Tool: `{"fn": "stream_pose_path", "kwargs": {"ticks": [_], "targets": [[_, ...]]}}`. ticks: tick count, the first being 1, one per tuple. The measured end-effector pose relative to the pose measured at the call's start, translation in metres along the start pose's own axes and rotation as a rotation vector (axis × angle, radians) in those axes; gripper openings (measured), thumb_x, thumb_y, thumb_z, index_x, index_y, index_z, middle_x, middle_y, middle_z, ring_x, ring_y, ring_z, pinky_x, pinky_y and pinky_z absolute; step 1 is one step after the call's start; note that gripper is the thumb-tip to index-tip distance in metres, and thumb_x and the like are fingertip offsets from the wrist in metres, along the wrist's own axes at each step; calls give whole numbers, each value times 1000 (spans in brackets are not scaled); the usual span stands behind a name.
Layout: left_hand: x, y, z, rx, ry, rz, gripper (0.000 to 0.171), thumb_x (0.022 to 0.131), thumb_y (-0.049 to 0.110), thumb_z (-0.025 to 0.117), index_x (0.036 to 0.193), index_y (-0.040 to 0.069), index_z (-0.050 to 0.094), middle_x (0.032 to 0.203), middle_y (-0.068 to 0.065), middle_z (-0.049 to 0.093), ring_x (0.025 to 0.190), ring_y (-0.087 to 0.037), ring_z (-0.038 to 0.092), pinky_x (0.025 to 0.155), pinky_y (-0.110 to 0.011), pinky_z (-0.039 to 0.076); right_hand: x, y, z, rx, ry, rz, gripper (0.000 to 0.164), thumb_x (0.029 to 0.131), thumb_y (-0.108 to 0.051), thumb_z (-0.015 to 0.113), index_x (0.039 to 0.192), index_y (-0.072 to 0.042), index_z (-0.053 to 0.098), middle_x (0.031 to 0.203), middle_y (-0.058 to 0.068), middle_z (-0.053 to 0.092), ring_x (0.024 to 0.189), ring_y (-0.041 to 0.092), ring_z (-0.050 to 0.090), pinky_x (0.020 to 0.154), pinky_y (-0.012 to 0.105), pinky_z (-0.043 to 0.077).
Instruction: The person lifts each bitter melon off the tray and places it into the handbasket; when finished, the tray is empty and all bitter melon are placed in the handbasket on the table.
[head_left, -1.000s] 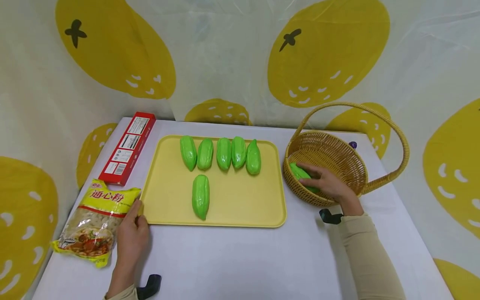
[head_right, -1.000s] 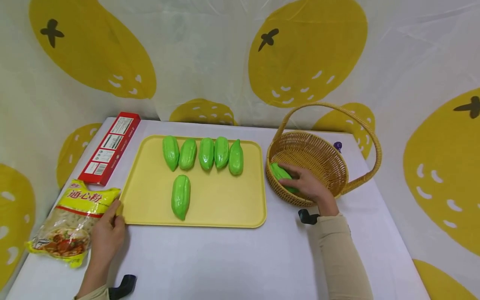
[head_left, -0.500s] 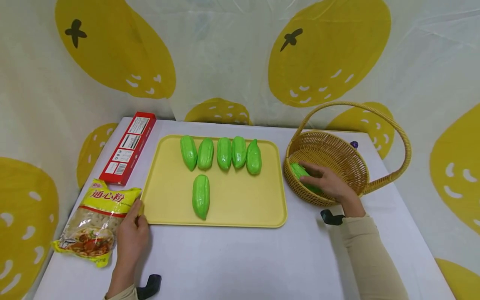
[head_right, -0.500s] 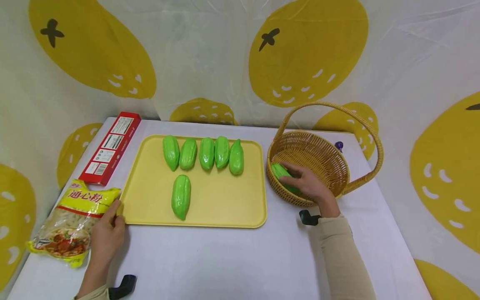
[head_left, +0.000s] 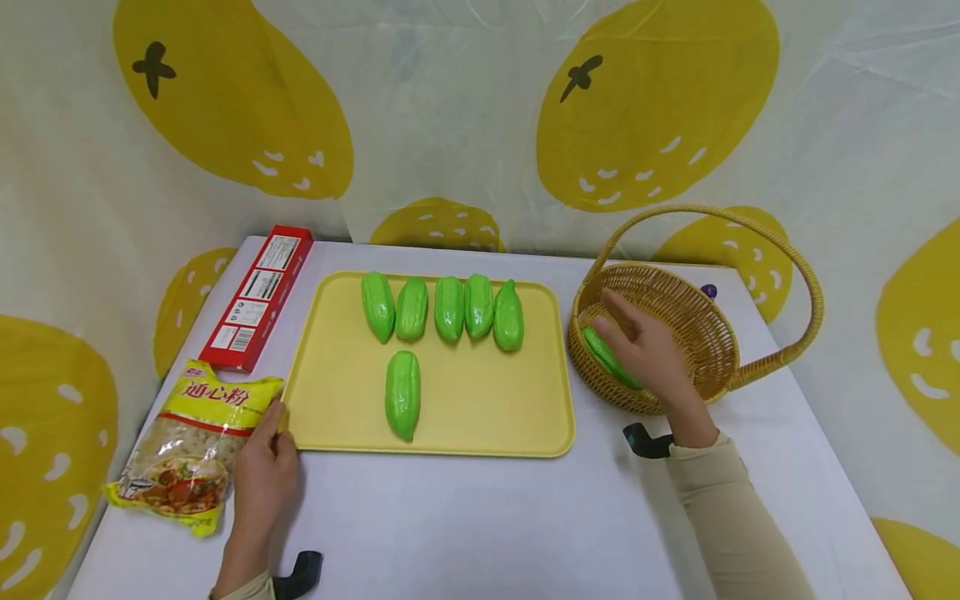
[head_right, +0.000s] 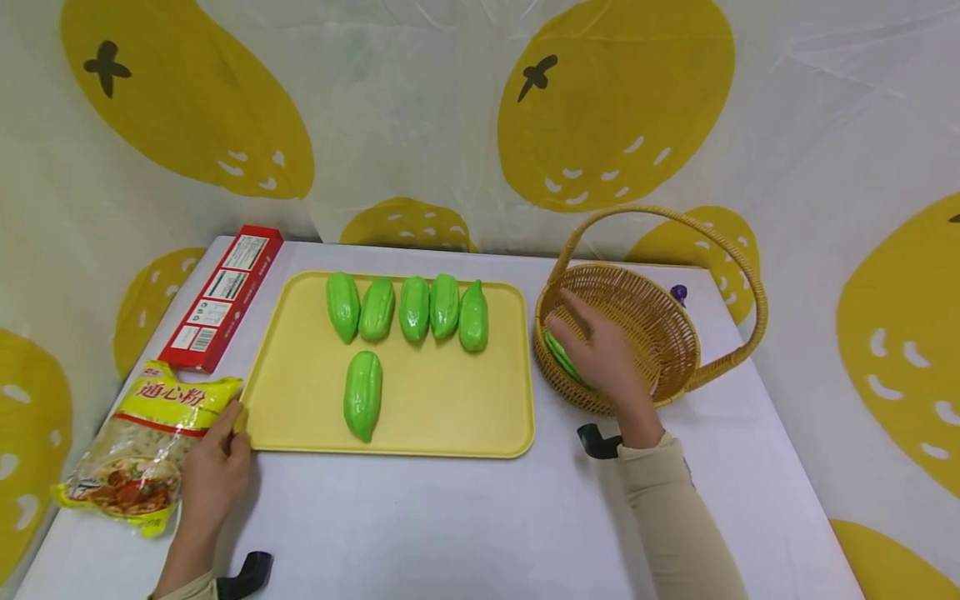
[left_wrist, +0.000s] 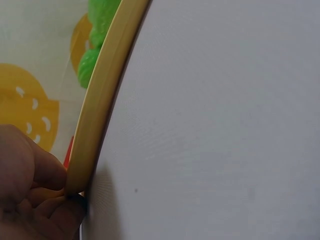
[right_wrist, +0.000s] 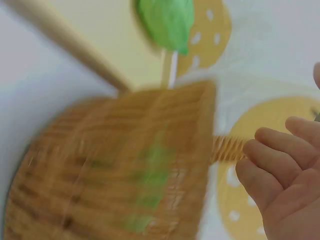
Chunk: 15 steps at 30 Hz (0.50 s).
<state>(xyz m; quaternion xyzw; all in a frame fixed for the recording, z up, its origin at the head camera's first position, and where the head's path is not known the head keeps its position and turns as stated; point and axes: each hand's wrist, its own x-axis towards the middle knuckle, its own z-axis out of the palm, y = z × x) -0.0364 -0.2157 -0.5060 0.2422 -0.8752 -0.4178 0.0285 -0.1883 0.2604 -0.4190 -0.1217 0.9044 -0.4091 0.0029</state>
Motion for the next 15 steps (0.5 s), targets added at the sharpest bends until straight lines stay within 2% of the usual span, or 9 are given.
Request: {"fn": "stream_pose_path", "kwargs": {"ticks": [4, 15], "targets": [[-1, 1, 1, 9, 3, -3, 56, 106, 7, 45, 160, 7, 29, 166, -12, 32, 154, -32, 33, 119, -55, 39, 1, -21, 9, -12, 18, -51, 57, 105, -31, 57, 155, -8, 44, 157, 16, 48, 145, 38, 45, 115, 60, 44], [-2, 2, 1, 8, 5, 11, 56, 106, 8, 45, 160, 7, 29, 166, -13, 32, 154, -33, 33, 119, -55, 38, 2, -47, 40, -5, -86, -94, 61, 104, -38, 58, 157, -12, 42, 160, 11, 45, 148, 33, 44, 119, 55, 43]]}}
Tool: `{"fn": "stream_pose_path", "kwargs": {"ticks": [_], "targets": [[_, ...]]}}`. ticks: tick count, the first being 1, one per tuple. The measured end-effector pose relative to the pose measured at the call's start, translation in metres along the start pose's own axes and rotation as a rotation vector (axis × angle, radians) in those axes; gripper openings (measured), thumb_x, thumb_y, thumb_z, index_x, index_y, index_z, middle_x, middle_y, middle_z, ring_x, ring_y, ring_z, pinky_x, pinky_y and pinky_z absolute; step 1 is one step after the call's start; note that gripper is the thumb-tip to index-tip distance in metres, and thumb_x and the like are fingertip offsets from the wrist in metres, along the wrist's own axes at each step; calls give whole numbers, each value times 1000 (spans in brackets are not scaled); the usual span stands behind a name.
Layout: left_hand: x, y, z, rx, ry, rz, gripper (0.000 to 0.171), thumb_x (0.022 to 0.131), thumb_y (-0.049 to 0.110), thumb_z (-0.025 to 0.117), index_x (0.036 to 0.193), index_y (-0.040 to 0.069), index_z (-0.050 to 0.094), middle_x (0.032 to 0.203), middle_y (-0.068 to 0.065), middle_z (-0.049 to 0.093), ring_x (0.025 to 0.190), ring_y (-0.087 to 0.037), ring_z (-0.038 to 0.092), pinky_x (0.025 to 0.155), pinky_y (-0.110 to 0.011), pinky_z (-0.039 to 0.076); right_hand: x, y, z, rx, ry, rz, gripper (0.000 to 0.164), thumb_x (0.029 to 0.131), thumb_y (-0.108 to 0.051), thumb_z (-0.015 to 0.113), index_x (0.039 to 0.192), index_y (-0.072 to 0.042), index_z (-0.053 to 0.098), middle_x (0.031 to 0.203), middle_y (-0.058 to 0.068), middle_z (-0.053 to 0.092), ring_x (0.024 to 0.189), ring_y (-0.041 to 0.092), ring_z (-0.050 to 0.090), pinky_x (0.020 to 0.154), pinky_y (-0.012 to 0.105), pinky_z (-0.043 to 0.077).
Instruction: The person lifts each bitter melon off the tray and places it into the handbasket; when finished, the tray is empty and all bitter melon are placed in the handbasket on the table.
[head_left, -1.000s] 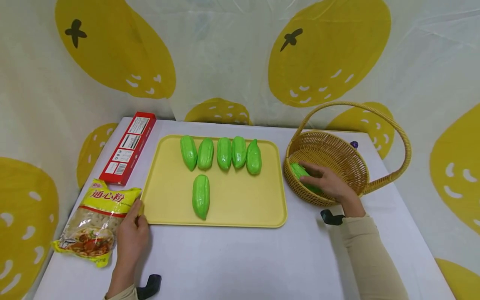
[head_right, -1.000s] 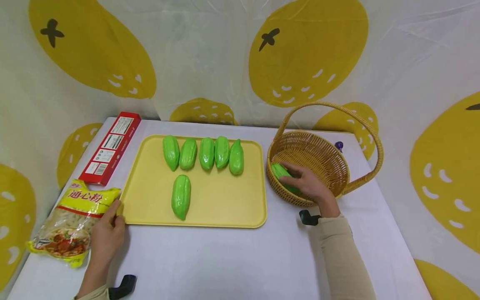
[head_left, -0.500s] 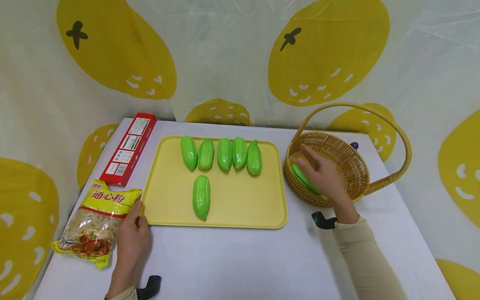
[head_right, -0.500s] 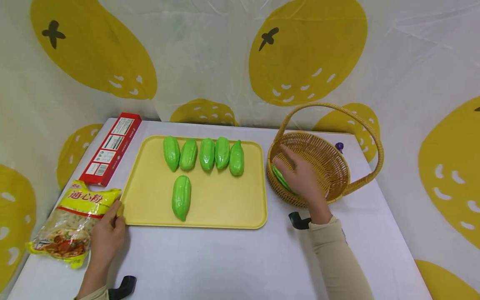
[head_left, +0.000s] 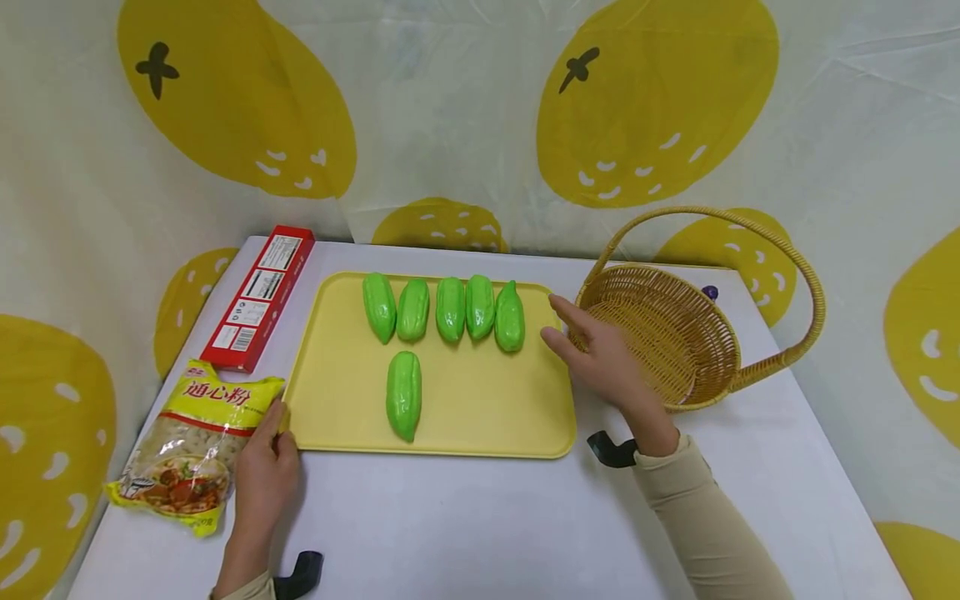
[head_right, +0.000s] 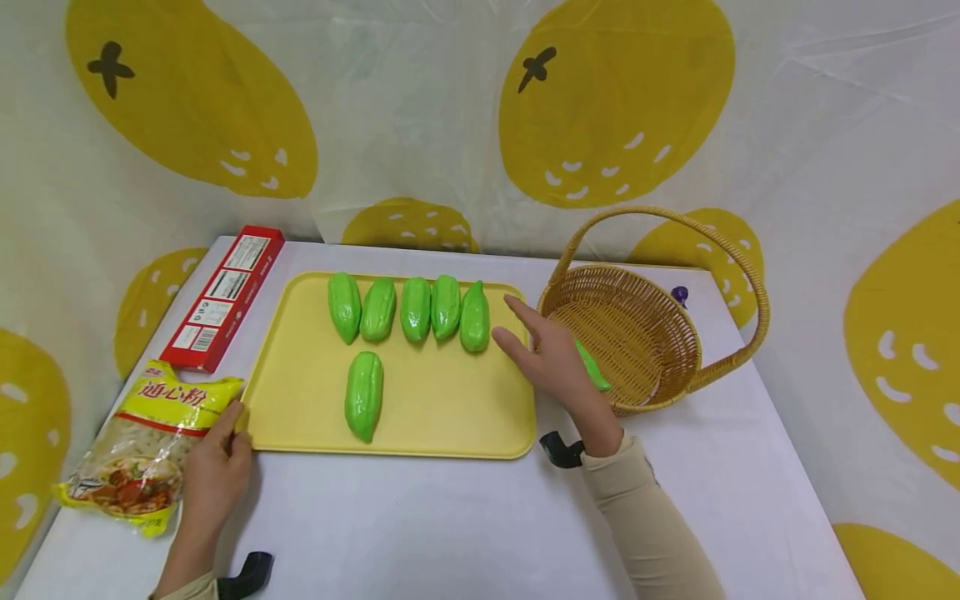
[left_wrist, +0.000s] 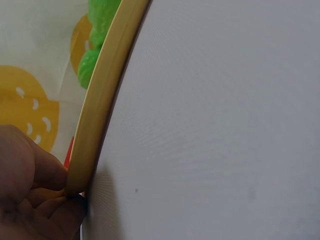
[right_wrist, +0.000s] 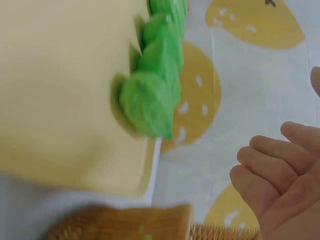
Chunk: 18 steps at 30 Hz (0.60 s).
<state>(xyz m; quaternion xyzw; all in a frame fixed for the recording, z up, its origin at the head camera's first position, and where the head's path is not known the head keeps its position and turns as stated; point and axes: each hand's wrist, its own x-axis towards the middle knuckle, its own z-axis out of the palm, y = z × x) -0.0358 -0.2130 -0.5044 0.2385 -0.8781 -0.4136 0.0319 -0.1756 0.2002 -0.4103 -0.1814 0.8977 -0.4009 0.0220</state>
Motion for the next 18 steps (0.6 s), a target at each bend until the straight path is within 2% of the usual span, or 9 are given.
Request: {"fn": "stream_pose_path", "kwargs": {"ticks": [6, 10, 18], "targets": [[0, 0, 0, 1, -4, -1, 56, 107, 8, 45, 160, 7, 29, 166, -13, 32, 154, -33, 32, 119, -55, 38, 4, -13, 26, 45, -56, -78, 60, 103, -32, 60, 156, -9, 41, 160, 13, 44, 148, 31, 43, 119, 53, 42], [0, -1, 0, -4, -9, -4, 56, 107, 9, 45, 160, 7, 29, 167, -12, 31, 154, -32, 32, 120, -56, 38, 5, -17, 41, 63, -98, -100, 60, 103, -34, 60, 156, -10, 42, 160, 10, 44, 148, 29, 43, 120, 51, 42], [1, -2, 0, -7, -13, -26, 55, 107, 10, 44, 160, 8, 28, 167, -11, 30, 155, -32, 31, 120, -56, 38, 7, -24, 71, 132, -166, -58, 63, 103, -42, 58, 156, -11, 43, 160, 7, 45, 149, 24, 43, 121, 47, 42]]}}
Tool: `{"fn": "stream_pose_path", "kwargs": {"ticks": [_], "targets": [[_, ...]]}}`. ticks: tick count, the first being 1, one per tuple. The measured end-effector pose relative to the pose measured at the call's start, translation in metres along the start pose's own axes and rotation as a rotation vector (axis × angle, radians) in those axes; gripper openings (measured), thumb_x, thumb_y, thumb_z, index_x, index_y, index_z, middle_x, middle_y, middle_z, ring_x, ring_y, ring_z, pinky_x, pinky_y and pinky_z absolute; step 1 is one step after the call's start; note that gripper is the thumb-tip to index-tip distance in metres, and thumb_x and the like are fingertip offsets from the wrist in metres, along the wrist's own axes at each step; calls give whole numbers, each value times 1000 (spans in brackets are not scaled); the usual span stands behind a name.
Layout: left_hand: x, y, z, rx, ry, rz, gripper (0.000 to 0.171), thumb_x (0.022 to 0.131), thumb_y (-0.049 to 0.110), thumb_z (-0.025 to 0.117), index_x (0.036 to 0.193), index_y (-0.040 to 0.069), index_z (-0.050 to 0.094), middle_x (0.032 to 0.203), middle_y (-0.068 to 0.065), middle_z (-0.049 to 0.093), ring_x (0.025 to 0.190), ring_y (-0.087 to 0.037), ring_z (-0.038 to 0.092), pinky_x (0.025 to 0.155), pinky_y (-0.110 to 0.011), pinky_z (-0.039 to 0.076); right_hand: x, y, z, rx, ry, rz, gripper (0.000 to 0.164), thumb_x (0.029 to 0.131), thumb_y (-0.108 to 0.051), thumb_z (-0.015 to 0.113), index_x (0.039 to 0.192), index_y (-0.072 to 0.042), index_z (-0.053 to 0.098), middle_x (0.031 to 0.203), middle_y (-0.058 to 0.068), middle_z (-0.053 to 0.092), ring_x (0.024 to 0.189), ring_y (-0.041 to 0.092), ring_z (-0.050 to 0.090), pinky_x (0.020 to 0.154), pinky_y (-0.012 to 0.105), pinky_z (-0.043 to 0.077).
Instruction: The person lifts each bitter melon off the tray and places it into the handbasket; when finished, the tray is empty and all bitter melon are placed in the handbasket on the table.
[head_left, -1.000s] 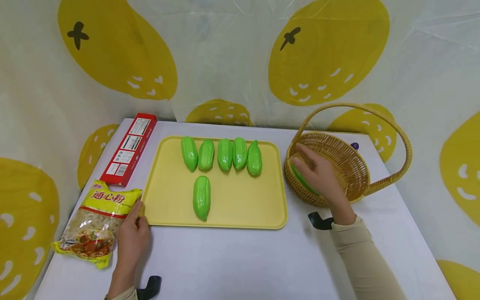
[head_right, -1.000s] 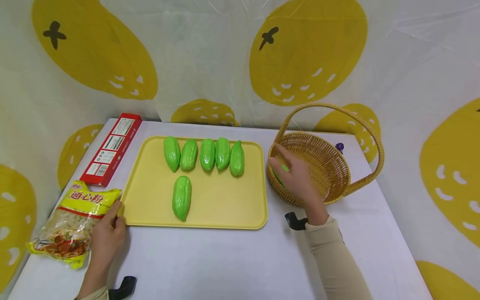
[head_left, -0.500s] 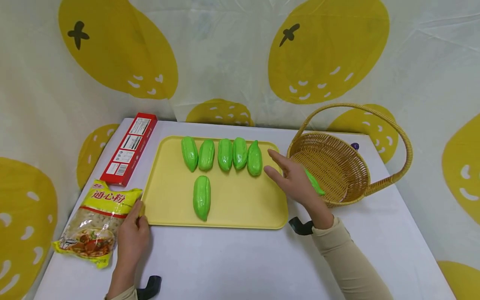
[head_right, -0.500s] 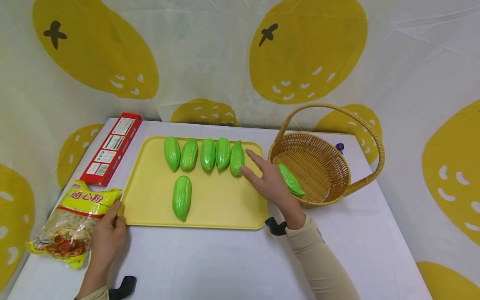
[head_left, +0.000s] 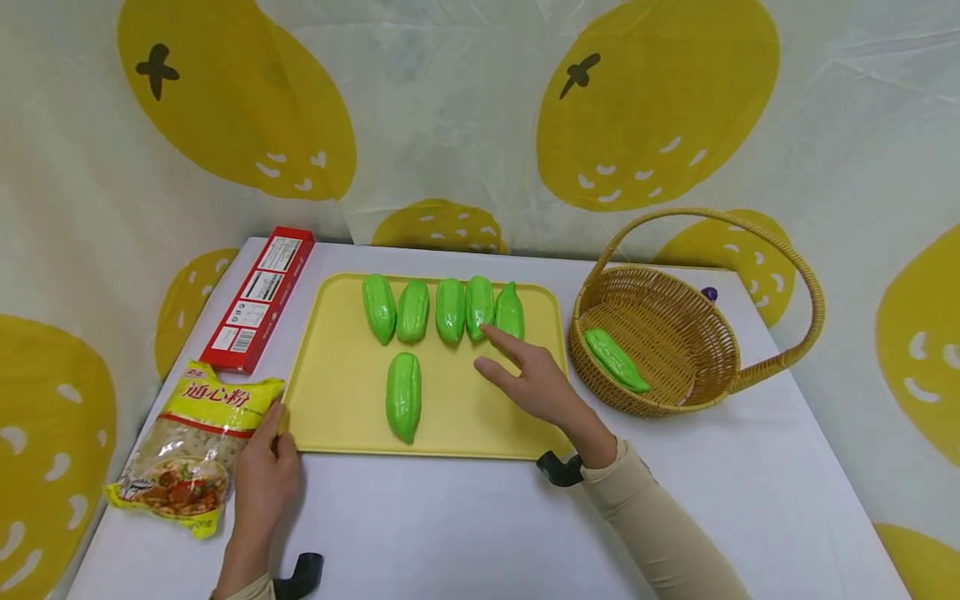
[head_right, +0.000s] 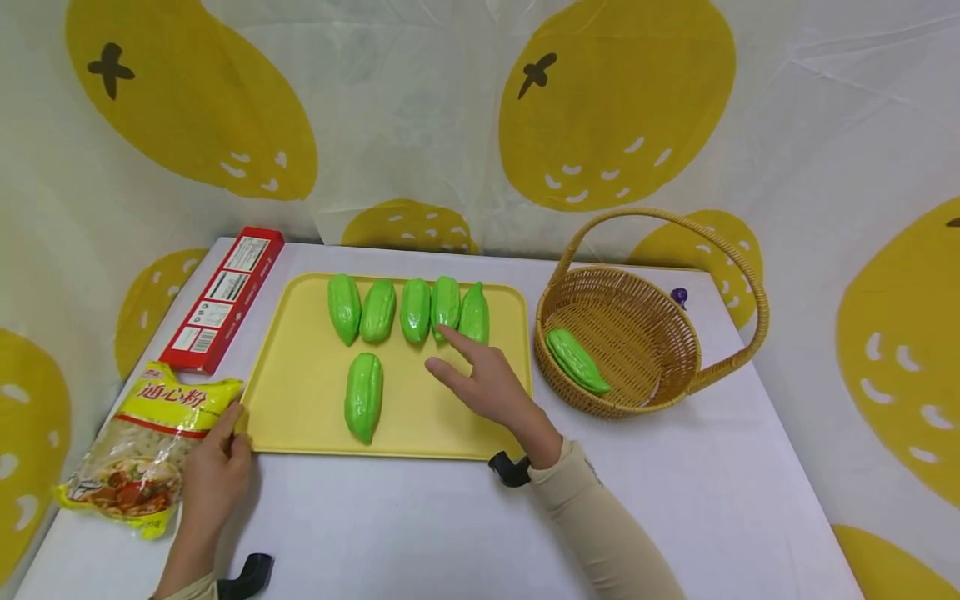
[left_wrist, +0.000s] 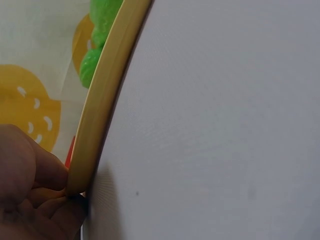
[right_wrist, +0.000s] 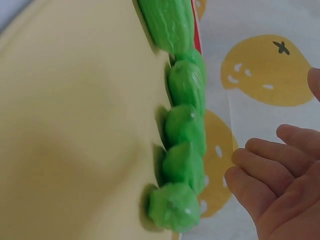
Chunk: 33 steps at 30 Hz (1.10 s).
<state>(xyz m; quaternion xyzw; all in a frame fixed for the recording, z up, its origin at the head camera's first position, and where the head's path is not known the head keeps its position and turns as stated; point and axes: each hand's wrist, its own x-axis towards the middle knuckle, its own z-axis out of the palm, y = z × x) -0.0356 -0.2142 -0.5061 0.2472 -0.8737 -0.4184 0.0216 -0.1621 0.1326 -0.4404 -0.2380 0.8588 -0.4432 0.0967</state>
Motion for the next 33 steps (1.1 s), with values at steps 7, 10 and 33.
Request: {"fn": "stream_pose_path", "kwargs": {"ticks": [7, 10, 33], "targets": [[0, 0, 1, -6, 7, 3, 55, 107, 10, 44, 160, 8, 29, 167, -11, 31, 155, -32, 30, 121, -56, 37, 5, -6, 25, 32, -71, -9, 65, 103, -41, 58, 156, -7, 42, 160, 6, 45, 148, 25, 44, 121, 47, 42], [0, 0, 2, -6, 6, 3, 55, 107, 10, 44, 160, 8, 29, 167, -11, 31, 155, -32, 30, 121, -56, 37, 6, -9, 33, 37, -88, -3, 64, 103, -41, 58, 156, -10, 42, 161, 4, 44, 147, 25, 45, 121, 47, 42], [0, 1, 0, 1, 30, 30, 54, 106, 6, 46, 159, 5, 32, 165, -13, 34, 154, -33, 33, 120, -55, 37, 21, -19, 87, 37, -162, 24, 64, 102, -44, 58, 156, -15, 43, 159, 8, 46, 149, 22, 42, 123, 44, 40]]}}
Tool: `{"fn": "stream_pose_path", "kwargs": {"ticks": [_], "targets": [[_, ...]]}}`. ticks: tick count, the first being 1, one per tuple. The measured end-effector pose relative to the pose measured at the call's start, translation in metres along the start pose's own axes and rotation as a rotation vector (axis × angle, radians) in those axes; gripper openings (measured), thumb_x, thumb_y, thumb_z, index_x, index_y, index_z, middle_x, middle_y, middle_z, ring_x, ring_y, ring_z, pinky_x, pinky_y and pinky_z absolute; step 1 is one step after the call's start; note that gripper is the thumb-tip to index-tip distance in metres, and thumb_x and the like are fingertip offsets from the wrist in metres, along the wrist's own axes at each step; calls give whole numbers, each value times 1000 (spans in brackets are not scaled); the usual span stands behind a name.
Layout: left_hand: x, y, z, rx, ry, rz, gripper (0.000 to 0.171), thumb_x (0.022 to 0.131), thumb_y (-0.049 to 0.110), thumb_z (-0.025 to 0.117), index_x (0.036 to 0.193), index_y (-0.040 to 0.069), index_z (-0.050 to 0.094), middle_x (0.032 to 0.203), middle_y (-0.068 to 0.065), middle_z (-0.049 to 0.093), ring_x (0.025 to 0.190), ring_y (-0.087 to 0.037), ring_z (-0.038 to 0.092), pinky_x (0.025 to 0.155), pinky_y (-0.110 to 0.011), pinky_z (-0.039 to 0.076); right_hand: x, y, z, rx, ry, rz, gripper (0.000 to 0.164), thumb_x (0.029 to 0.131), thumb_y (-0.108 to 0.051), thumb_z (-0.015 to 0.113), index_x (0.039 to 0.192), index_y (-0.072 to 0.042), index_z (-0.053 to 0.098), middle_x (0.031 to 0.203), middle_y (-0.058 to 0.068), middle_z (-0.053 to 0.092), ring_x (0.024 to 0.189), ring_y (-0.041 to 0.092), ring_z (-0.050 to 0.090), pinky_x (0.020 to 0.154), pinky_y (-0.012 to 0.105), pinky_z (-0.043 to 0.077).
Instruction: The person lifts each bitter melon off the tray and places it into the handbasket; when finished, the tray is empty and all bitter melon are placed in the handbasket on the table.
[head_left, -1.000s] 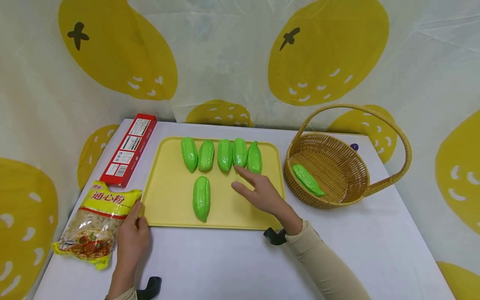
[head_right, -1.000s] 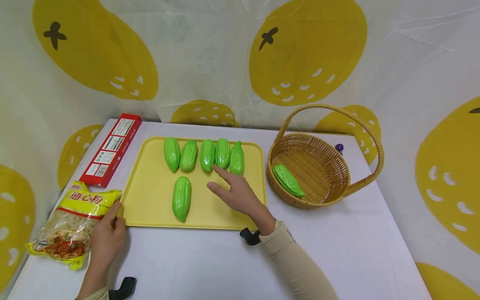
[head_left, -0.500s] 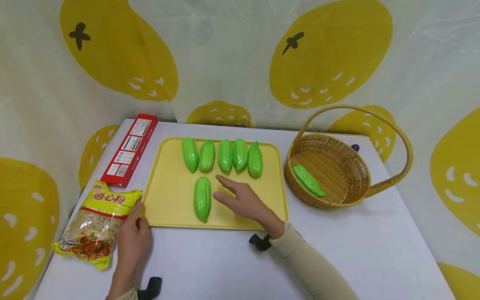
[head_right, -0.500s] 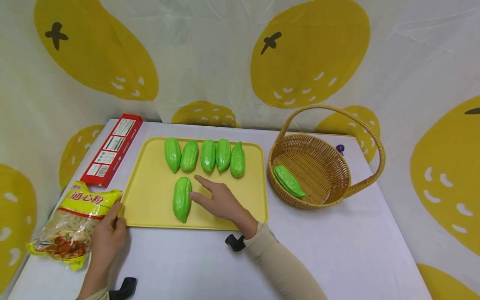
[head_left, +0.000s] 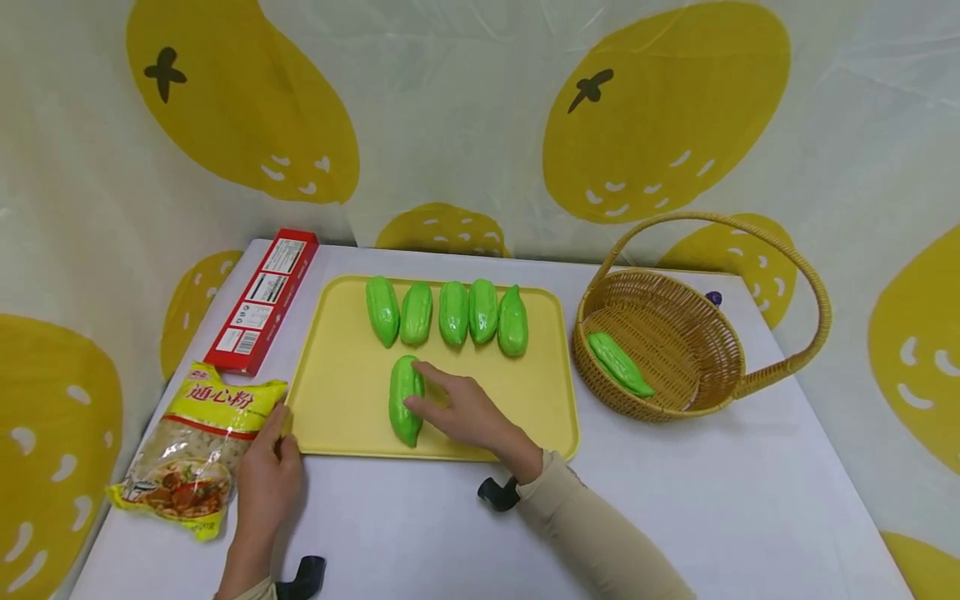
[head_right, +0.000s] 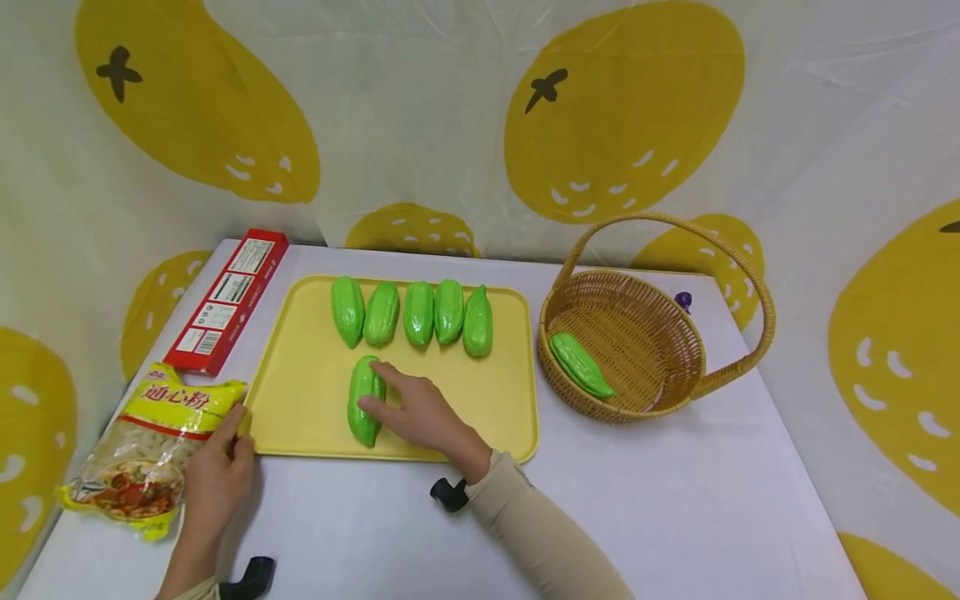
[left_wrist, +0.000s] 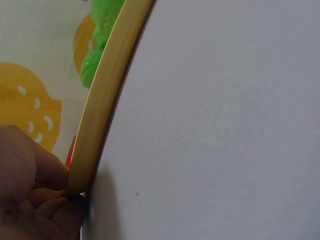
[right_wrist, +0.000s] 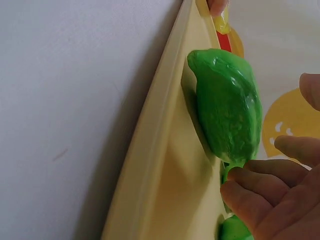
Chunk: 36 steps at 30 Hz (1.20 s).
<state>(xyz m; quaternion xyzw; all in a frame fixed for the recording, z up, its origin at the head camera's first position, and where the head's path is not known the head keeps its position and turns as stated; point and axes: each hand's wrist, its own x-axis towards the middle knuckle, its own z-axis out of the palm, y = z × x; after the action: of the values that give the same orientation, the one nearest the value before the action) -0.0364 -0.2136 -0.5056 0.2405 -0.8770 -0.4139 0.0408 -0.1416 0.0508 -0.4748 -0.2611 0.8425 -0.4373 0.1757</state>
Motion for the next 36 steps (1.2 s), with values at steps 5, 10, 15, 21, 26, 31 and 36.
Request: {"fn": "stream_pose_path", "kwargs": {"ticks": [5, 10, 15, 21, 26, 31, 36], "targets": [[0, -1, 1, 1, 4, 6, 54, 106, 7, 46, 159, 5, 33, 165, -13, 35, 153, -33, 34, 120, -56, 38, 3, 0, 5, 4, -15, 19, 66, 102, -44, 59, 158, -17, 40, 163, 10, 38, 153, 22, 36, 127, 42, 34], [0, -2, 0, -5, 6, 18, 54, 105, 6, 47, 158, 4, 34, 164, -14, 36, 153, -34, 35, 120, -56, 38, 4, -1, 10, 6, -26, 23, 68, 100, -42, 62, 159, -17, 39, 165, 12, 34, 154, 21, 31, 128, 42, 32], [1, -3, 0, -11, 5, 31, 54, 105, 6, 47, 157, 3, 35, 164, -15, 36, 153, -34, 35, 120, -56, 37, 7, 0, 15, -12, -23, 19, 69, 99, -41, 65, 159, -17, 38, 165, 14, 32, 153, 24, 33, 126, 42, 35], [1, -2, 1, -3, 0, 14, 54, 106, 8, 46, 158, 5, 33, 165, -13, 35, 153, -33, 34, 120, -55, 38, 8, -1, 21, -48, -30, 21, 73, 97, -39, 69, 159, -18, 37, 166, 15, 31, 151, 25, 37, 123, 42, 40], [0, -2, 0, -3, 0, 10, 54, 106, 8, 46, 159, 7, 32, 165, -12, 35, 154, -31, 33, 120, -55, 38, 9, 0, 23, -47, -33, 9, 73, 97, -34, 69, 160, -18, 37, 166, 15, 30, 150, 26, 39, 122, 41, 42], [1, -2, 1, 1, 8, 16, 54, 106, 8, 45, 158, 6, 33, 165, -11, 35, 154, -30, 34, 120, -54, 38, 9, 2, 23, -16, -35, -2, 71, 98, -31, 69, 159, -17, 37, 166, 14, 30, 151, 25, 37, 122, 40, 41], [0, -1, 1, 2, 3, 14, 54, 106, 8, 45, 159, 7, 32, 165, -11, 34, 154, -31, 33, 120, -55, 37, 9, 3, 23, -6, -38, -5, 70, 98, -30, 69, 159, -17, 38, 166, 13, 30, 152, 24, 36, 123, 41, 40]]}}
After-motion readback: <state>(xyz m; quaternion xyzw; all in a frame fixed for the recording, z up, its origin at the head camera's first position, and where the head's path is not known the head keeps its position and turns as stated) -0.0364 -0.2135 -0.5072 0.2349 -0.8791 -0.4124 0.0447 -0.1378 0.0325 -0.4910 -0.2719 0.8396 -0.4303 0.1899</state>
